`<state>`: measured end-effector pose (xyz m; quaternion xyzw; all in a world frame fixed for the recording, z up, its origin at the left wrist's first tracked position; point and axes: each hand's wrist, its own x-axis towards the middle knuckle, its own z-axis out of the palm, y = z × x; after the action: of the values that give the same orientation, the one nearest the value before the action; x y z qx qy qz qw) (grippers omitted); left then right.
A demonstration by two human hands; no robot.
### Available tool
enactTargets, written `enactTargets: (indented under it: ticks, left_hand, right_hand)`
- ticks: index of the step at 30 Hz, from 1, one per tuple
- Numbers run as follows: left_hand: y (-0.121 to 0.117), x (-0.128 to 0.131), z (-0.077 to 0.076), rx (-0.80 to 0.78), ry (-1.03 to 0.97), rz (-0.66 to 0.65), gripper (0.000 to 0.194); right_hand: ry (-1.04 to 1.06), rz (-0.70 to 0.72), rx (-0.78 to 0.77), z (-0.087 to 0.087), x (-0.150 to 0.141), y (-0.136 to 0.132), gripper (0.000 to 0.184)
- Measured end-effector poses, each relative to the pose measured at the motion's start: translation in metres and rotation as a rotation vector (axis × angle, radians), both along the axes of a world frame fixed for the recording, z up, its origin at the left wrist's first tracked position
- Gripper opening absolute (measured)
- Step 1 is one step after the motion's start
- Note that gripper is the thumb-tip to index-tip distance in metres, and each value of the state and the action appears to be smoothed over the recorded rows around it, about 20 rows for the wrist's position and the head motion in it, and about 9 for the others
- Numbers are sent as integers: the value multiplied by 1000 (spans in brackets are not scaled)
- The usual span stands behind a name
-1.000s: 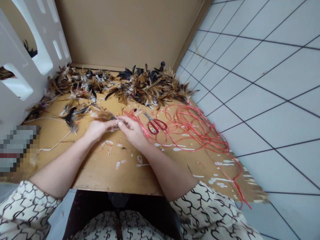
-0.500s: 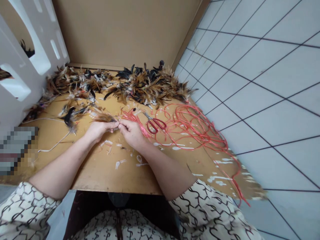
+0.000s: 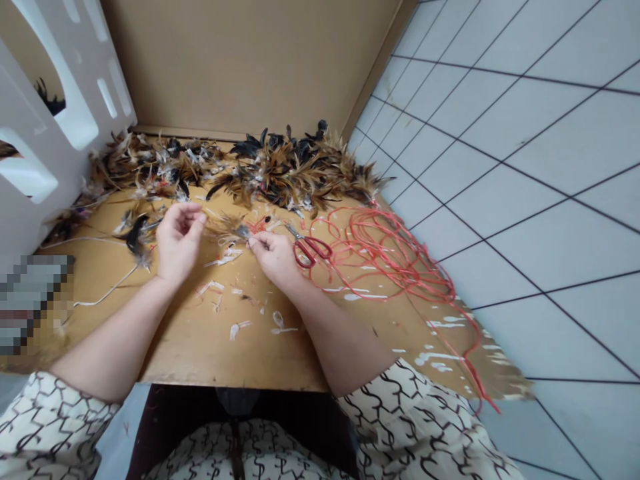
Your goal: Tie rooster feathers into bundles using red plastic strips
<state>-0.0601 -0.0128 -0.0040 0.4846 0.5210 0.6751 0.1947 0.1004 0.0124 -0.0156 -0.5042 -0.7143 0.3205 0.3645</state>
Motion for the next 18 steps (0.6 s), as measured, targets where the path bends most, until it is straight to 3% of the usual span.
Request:
enactTargets:
  ticks: [1, 4, 7, 12, 18]
  left_hand:
    - [-3, 2, 0, 63, 178, -10, 11]
    - [-11, 9, -3, 227, 700, -199, 16]
    - [-11, 11, -9, 274, 974, -305, 27]
    - [-3, 3, -16, 257, 1043, -316, 30]
    - [-2, -2, -14, 229, 1067, -323, 28]
  right_hand:
    - [-8, 14, 7, -1, 0, 0, 22]
    - [-25, 97, 55, -4, -2, -2, 20]
    - [-27, 179, 81, -4, -3, -5, 16]
    - [-21, 240, 21, 3, -1, -5, 19]
    - [42, 280, 12, 11, 0, -3, 19]
